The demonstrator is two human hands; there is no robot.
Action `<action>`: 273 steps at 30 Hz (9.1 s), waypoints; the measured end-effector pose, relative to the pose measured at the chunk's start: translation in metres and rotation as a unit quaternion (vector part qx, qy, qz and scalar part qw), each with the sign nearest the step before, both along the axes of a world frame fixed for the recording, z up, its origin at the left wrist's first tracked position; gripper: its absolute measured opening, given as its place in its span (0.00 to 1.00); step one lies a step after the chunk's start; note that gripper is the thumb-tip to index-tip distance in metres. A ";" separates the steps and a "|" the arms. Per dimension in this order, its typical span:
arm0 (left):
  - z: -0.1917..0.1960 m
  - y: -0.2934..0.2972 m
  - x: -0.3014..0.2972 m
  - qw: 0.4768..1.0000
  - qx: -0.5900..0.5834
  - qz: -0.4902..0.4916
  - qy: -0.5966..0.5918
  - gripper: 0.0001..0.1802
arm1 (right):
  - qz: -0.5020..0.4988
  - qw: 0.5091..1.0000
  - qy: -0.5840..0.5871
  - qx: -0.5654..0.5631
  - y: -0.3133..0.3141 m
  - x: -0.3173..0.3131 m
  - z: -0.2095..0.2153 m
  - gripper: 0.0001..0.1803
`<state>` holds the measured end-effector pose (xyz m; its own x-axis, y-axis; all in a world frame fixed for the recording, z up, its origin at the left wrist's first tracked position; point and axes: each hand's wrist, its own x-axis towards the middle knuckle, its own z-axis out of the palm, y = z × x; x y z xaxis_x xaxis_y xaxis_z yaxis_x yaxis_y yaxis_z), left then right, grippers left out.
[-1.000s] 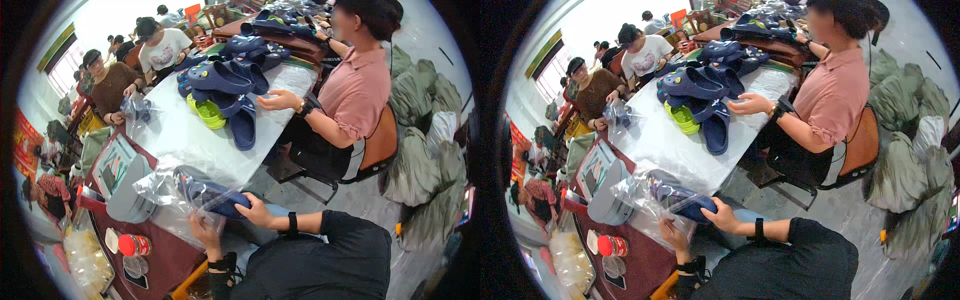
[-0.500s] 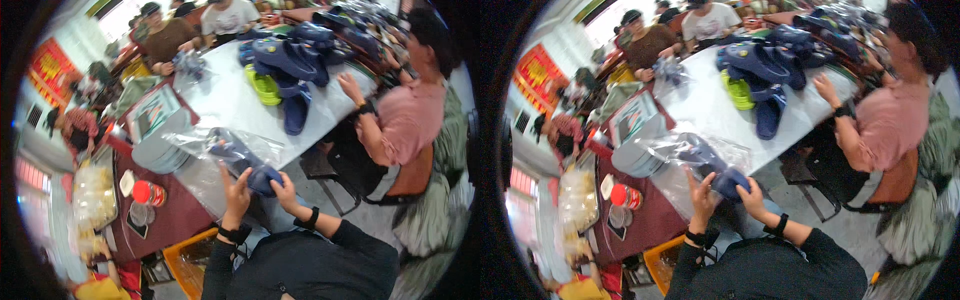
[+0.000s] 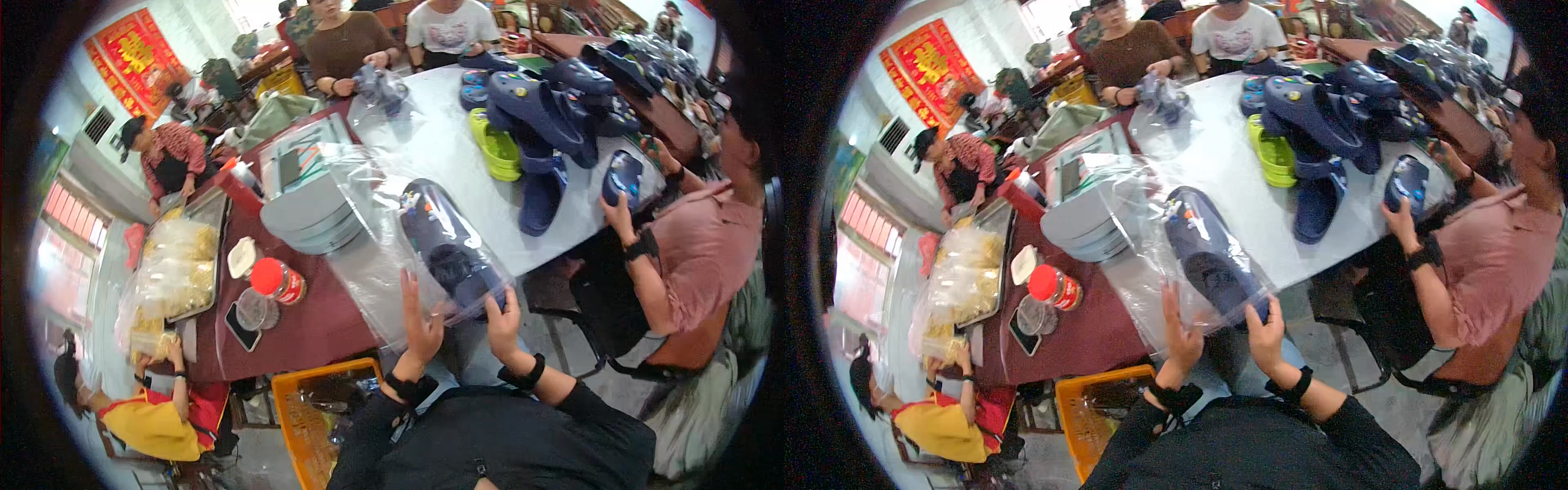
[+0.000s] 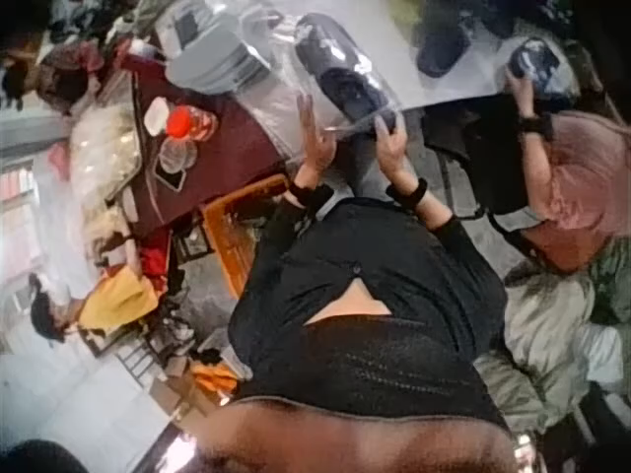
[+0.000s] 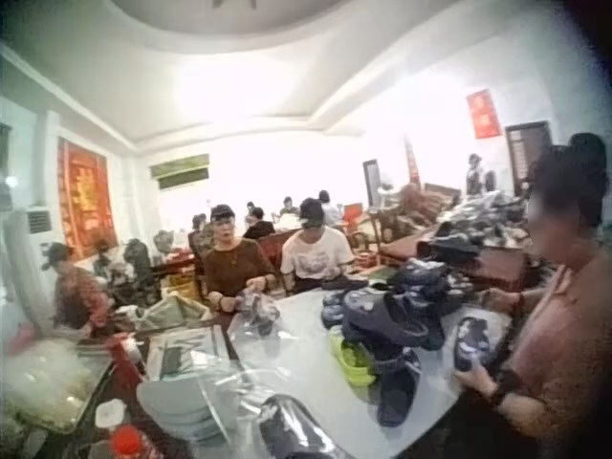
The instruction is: The recorder places several shoes into clear plastic bags and sets them aside in an orange crate.
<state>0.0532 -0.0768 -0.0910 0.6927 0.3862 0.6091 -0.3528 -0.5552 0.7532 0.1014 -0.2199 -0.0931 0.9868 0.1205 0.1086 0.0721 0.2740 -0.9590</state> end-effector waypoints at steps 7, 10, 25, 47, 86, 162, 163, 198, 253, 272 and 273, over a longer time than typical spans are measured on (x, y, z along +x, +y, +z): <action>-0.084 0.064 0.025 0.988 0.066 0.047 0.130 0.33 | 0.021 0.999 0.007 -0.033 0.017 -0.004 0.005 0.19; -0.105 0.063 0.025 0.949 -0.237 -0.041 0.205 0.22 | 0.036 0.998 0.017 -0.038 0.020 -0.006 0.009 0.19; -0.089 0.028 -0.011 0.884 -0.337 -0.125 0.299 0.18 | 0.039 0.976 -0.066 -0.202 0.045 -0.007 -0.016 0.20; -0.035 0.034 0.001 0.989 0.052 -0.019 0.137 0.32 | -0.013 0.970 -0.020 -0.241 0.050 0.006 -0.028 0.24; -0.040 0.044 -0.008 0.987 0.028 -0.066 0.143 0.19 | 0.128 0.778 -0.532 -0.308 0.041 0.037 -0.074 0.37; -0.039 0.029 0.011 0.971 0.058 0.192 0.127 0.34 | 0.200 0.965 0.093 0.143 -0.132 -0.019 0.051 0.12; -0.039 0.030 0.012 0.971 0.056 0.192 0.128 0.33 | 0.203 0.967 0.082 0.131 -0.134 -0.018 0.049 0.11; 0.004 0.058 -0.014 0.964 0.252 -0.057 0.067 0.21 | 0.352 0.839 -0.390 -0.140 -0.038 0.014 -0.038 0.20; 0.005 0.013 -0.003 0.943 0.310 -0.100 0.070 0.24 | 0.243 0.891 -0.210 -0.320 0.019 0.084 -0.091 0.39; -0.042 0.006 -0.041 0.967 0.140 0.167 0.136 0.40 | 0.233 0.819 -0.222 -0.475 0.008 0.094 -0.091 0.38; -0.046 0.007 -0.038 0.967 0.142 0.163 0.135 0.40 | 0.175 0.826 -0.315 -0.432 0.005 0.097 -0.105 0.38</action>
